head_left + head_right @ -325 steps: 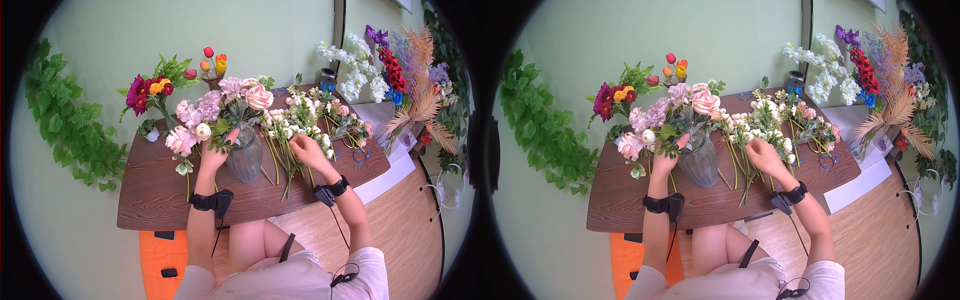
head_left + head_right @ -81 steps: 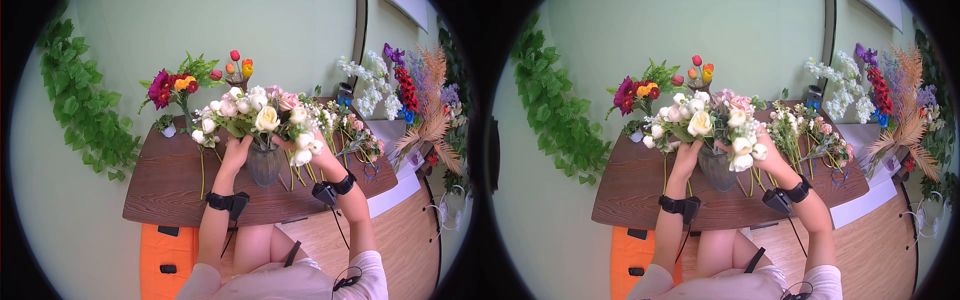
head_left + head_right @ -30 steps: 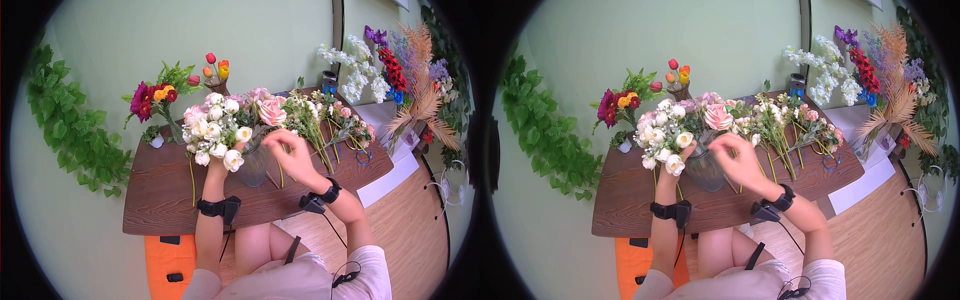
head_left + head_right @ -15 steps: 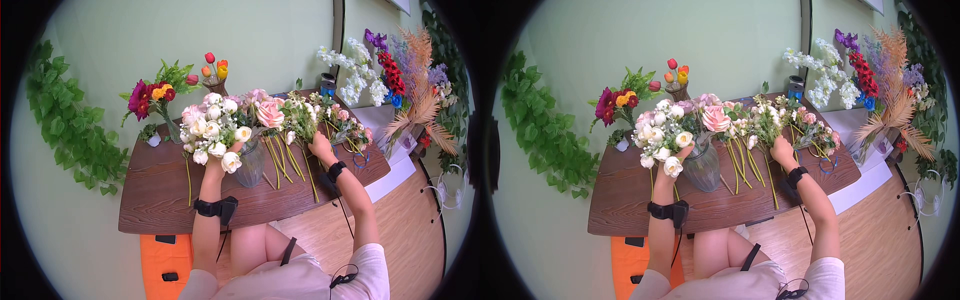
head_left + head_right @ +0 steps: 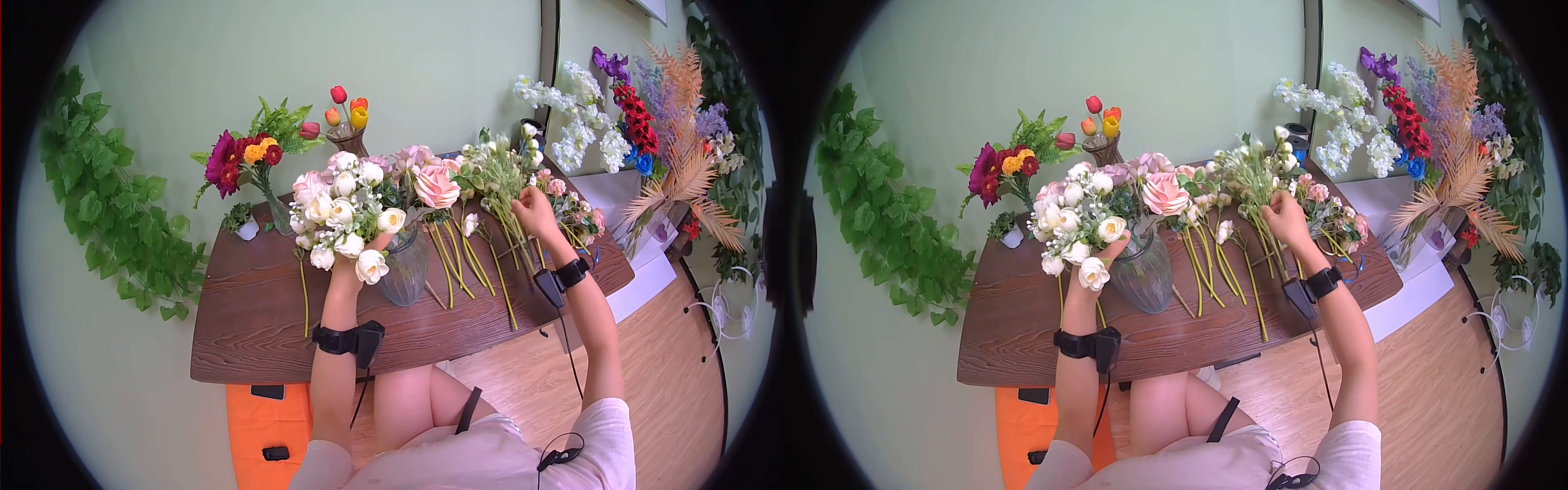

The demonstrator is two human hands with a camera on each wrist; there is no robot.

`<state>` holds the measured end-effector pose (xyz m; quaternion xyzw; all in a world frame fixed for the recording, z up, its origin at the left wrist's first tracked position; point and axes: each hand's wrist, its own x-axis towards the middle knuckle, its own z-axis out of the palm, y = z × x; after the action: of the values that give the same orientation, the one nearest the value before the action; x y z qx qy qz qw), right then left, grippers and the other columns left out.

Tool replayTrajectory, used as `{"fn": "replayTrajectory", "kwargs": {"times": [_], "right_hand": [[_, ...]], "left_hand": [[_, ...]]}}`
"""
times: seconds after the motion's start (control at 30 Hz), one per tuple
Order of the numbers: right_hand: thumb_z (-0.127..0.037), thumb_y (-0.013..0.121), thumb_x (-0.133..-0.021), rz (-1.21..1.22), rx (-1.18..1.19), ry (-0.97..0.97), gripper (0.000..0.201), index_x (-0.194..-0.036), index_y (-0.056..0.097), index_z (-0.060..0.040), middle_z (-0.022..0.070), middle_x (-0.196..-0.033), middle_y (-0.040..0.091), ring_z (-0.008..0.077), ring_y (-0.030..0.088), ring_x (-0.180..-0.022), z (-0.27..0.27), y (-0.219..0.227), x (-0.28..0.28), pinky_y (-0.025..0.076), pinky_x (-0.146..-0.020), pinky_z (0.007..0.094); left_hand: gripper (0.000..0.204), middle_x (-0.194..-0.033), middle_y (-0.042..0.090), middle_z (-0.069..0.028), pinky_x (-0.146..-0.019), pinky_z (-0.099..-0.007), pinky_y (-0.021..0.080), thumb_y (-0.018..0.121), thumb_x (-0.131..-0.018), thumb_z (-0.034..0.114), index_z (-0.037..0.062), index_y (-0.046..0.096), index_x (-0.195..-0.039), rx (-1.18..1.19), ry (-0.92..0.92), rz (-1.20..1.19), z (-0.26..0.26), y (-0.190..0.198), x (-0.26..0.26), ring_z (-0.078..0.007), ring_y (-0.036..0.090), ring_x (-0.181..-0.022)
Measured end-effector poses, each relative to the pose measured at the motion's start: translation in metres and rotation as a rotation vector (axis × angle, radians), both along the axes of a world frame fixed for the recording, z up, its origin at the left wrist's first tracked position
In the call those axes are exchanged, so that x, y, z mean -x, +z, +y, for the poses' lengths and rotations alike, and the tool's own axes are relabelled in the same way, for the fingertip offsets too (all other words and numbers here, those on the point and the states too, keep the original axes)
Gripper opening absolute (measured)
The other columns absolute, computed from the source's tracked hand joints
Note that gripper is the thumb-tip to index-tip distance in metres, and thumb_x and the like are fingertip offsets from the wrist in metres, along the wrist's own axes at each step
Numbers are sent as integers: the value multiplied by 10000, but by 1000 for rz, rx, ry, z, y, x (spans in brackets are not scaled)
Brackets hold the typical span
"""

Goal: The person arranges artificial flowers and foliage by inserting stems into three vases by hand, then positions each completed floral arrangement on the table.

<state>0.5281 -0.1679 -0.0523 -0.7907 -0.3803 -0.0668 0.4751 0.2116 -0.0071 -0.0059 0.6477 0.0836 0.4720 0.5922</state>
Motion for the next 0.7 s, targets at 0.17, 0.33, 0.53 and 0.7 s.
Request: {"fn": "replayTrajectory", "kwargs": {"times": [0.17,0.33,0.53,0.7], "right_hand": [[-84,635,-802,11,-255,158,219,-939,479,-13,41,-813,515,131,547,-649,-8,34,25,438,-573,275],[-107,611,-831,241,-364,293,237,-1004,496,8,51,-861,549,103,538,-563,-24,81,75,414,-483,223],[-194,541,-902,263,-589,396,201,-976,526,-8,65,-804,610,79,531,-540,-35,108,110,406,-474,203],[-212,515,-917,280,-735,602,204,-951,546,-13,71,-849,618,83,550,-590,-33,130,151,431,-515,204]], "left_hand": [[354,-969,598,-27,-784,-275,467,737,-700,71,30,562,-1004,29,37,50,-3,3,1,-137,571,-876],[366,-981,592,-26,-788,-284,464,735,-707,85,32,554,-1021,30,28,20,-4,3,1,-139,566,-883],[399,-1000,586,-22,-809,-283,446,755,-698,116,34,553,-1032,53,51,117,-5,13,3,-131,550,-891],[538,-1109,558,-55,-836,-282,455,751,-671,19,35,507,-1150,13,9,82,3,11,2,-164,546,-995]]}}
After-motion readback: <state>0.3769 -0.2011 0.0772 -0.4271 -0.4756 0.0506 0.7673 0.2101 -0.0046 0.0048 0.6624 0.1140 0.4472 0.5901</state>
